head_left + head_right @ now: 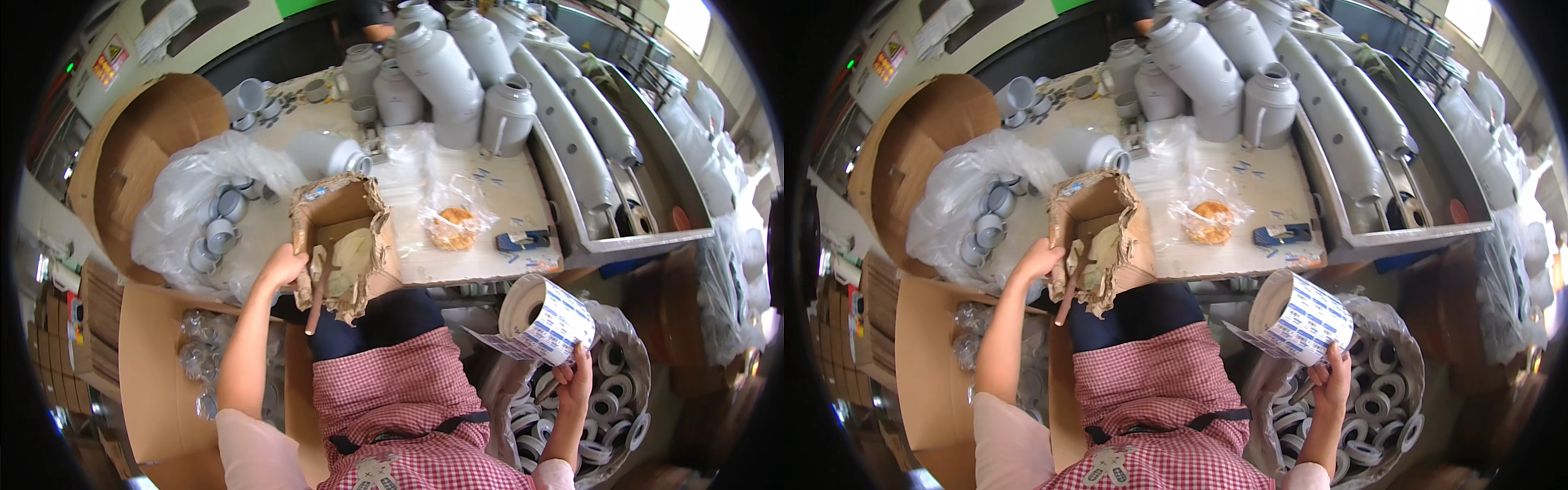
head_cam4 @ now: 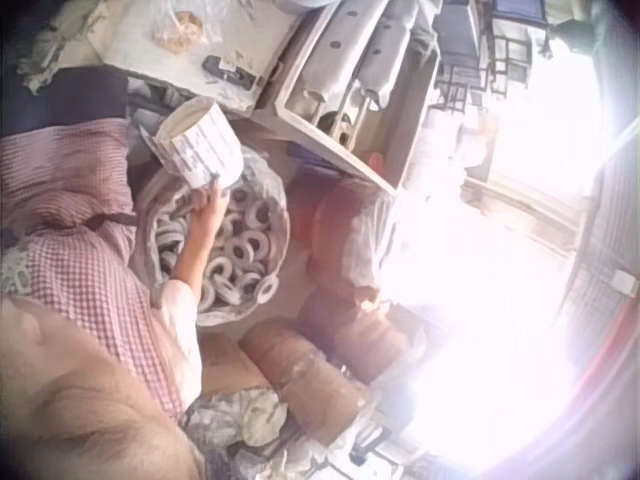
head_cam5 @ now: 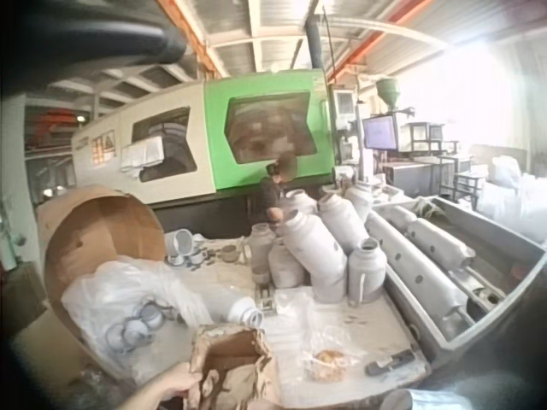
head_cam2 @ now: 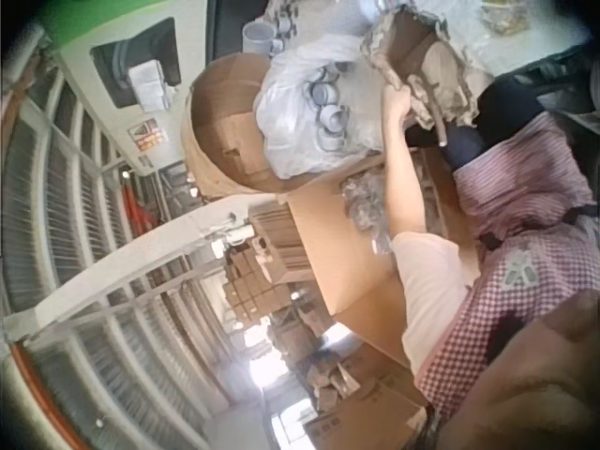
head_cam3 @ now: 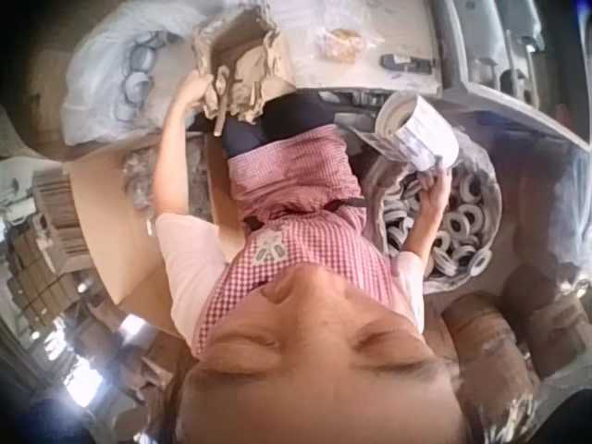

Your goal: The person assembles gray plastic pitchers by attaching lids and applying labels. They handle each pitcher one at a time, place lids on, affix labels, and then wrap the finished units in plastic bags before placing them into a cardboard box.

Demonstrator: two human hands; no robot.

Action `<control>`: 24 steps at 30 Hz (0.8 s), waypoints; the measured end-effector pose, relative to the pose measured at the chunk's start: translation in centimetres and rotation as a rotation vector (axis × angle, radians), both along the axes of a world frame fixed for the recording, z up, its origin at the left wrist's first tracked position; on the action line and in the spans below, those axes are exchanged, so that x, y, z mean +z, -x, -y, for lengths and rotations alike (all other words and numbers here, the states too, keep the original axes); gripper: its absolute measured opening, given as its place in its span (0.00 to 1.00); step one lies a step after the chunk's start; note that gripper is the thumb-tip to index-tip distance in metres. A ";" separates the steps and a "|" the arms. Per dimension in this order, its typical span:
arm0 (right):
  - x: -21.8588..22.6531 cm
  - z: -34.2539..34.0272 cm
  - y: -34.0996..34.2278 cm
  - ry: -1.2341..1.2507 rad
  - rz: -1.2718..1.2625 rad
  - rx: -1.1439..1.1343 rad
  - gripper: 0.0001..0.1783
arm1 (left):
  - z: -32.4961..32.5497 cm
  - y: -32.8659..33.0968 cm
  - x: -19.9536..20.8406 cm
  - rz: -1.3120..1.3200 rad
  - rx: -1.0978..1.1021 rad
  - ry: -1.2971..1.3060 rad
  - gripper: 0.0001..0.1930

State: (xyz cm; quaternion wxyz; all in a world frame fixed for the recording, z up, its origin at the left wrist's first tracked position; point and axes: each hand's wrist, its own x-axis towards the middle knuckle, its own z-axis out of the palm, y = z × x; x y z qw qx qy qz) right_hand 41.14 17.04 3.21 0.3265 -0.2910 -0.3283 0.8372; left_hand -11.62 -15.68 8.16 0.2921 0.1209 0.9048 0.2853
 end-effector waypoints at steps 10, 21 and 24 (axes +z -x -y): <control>-1.8 0.6 -3.3 0.004 0.095 -0.086 0.15 | -9.1 -1.0 15.9 -0.232 -0.356 -0.183 0.14; -1.7 2.3 -4.1 0.078 0.179 -0.186 0.20 | -37.3 -6.5 7.6 -0.148 -0.336 -0.226 0.15; -1.8 2.3 -4.4 0.096 0.208 -0.210 0.20 | -38.8 -6.6 3.0 -0.296 -0.335 -0.179 0.16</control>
